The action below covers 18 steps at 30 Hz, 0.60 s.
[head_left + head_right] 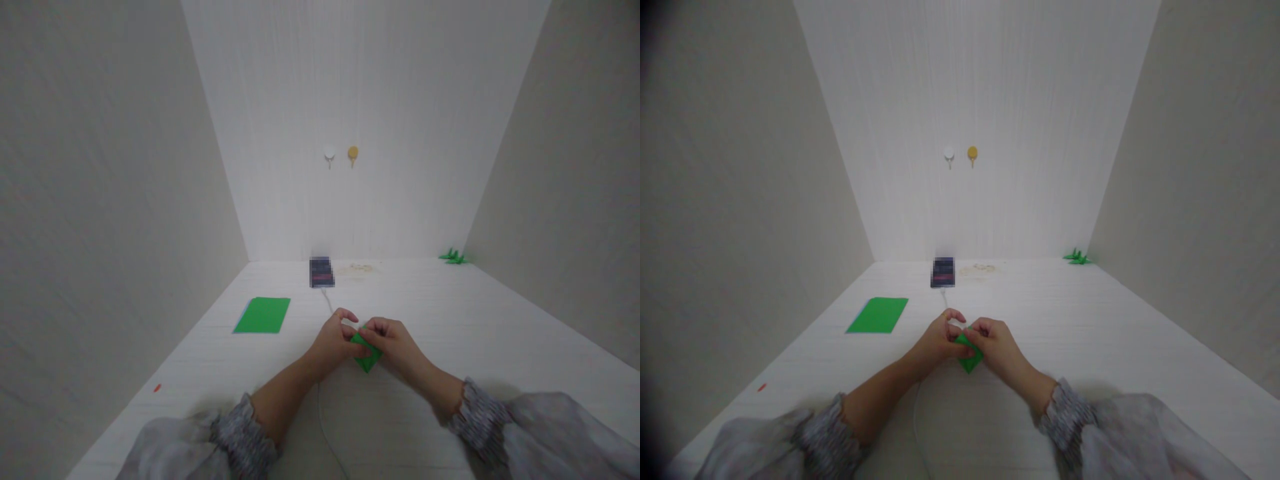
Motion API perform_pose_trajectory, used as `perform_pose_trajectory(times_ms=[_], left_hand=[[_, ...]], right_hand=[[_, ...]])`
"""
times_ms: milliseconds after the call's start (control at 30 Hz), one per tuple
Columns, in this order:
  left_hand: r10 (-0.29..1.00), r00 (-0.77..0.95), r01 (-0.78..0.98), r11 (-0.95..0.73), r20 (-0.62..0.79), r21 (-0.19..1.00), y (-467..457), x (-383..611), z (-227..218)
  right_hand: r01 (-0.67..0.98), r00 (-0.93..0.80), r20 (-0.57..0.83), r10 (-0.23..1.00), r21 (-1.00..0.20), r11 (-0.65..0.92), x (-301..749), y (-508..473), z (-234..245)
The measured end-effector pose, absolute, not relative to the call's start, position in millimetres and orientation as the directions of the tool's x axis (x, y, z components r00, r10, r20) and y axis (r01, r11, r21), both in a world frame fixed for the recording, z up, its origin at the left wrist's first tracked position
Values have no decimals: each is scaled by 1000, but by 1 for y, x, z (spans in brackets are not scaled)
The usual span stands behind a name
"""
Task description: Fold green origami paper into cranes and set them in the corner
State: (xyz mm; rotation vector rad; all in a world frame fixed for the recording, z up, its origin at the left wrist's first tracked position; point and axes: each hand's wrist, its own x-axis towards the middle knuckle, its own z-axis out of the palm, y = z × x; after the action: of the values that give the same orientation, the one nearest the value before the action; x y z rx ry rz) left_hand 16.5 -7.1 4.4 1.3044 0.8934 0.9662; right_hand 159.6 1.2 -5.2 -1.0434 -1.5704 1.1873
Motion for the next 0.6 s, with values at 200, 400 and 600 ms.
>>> perform_pose_trajectory(times_ms=[200,400,600], left_hand=[[941,339,-38,4,9,999,-6,15,2],[925,381,15,9,-14,1000,-7,15,-2],[923,384,51,-18,-3,999,-6,18,-1]], right_hand=[[148,-312,145,939,-969,199,158,2,-5],[215,-385,77,920,-962,170,157,-1,-3],[294,-295,165,941,-922,253,152,-5,1]])
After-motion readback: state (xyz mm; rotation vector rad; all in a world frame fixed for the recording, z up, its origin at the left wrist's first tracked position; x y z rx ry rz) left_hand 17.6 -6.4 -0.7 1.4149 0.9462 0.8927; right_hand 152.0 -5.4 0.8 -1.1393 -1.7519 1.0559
